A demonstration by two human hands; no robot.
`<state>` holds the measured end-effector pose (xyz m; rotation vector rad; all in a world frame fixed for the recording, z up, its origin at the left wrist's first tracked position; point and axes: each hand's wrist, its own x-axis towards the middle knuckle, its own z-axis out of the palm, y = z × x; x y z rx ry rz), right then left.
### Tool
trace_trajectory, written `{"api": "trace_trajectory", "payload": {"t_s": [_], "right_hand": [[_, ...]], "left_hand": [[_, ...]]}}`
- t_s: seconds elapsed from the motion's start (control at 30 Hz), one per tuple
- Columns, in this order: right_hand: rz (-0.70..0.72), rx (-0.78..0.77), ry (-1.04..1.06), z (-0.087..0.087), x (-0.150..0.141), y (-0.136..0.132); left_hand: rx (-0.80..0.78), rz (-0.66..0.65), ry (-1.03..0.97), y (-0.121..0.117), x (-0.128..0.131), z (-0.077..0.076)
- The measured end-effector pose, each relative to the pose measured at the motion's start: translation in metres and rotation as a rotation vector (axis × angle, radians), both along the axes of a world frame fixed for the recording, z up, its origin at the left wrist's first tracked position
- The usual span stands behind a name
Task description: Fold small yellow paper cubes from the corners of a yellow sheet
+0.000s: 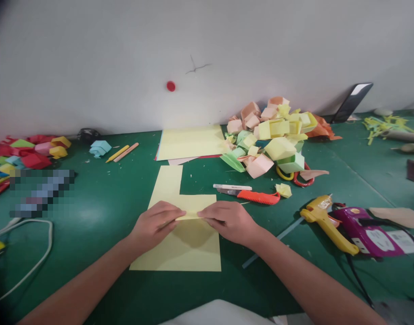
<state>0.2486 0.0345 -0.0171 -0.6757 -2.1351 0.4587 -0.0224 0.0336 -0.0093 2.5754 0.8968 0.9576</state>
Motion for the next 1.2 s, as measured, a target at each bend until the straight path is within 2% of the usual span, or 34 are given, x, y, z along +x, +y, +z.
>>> {"api": "trace_trajectory", "payload": {"t_s": [0.1, 0.17, 0.27, 0.37, 0.43, 0.53, 0.7, 0.87, 1.07, 1.2], "right_hand": [[-0.074, -0.173, 0.057, 0.004, -0.001, -0.001], [-0.073, -0.187, 0.081, 0.006, -0.002, -0.002], [0.018, -0.03, 0.072, 0.008, 0.0, -0.002], [0.067, 0.176, -0.048, 0.006, 0.002, -0.002], [0.051, 0.251, -0.14, 0.005, 0.002, -0.002], [0.039, 0.262, -0.225, 0.003, 0.001, -0.001], [0.09, 0.182, -0.348, -0.002, -0.001, 0.001], [0.067, 0.09, -0.387, -0.001, -0.002, 0.001], [0.045, -0.114, -0.268, -0.005, -0.001, 0.003], [-0.092, -0.27, -0.172, -0.008, -0.004, 0.003]], "left_hand": [[-0.108, 0.092, 0.041, 0.0, 0.0, -0.001], [-0.12, 0.087, 0.05, 0.001, 0.0, -0.001], [0.029, 0.072, 0.014, 0.001, 0.001, 0.0], [0.21, 0.132, 0.016, -0.001, 0.003, 0.002], [0.241, 0.151, 0.057, -0.002, 0.003, 0.001], [0.197, 0.105, 0.127, -0.003, 0.004, -0.002], [0.093, -0.007, 0.263, -0.006, 0.003, -0.001], [0.012, -0.139, 0.353, -0.011, 0.007, 0.003], [0.051, -0.066, 0.299, -0.011, 0.011, -0.001], [-0.013, 0.065, 0.148, -0.009, 0.013, -0.006]]}}
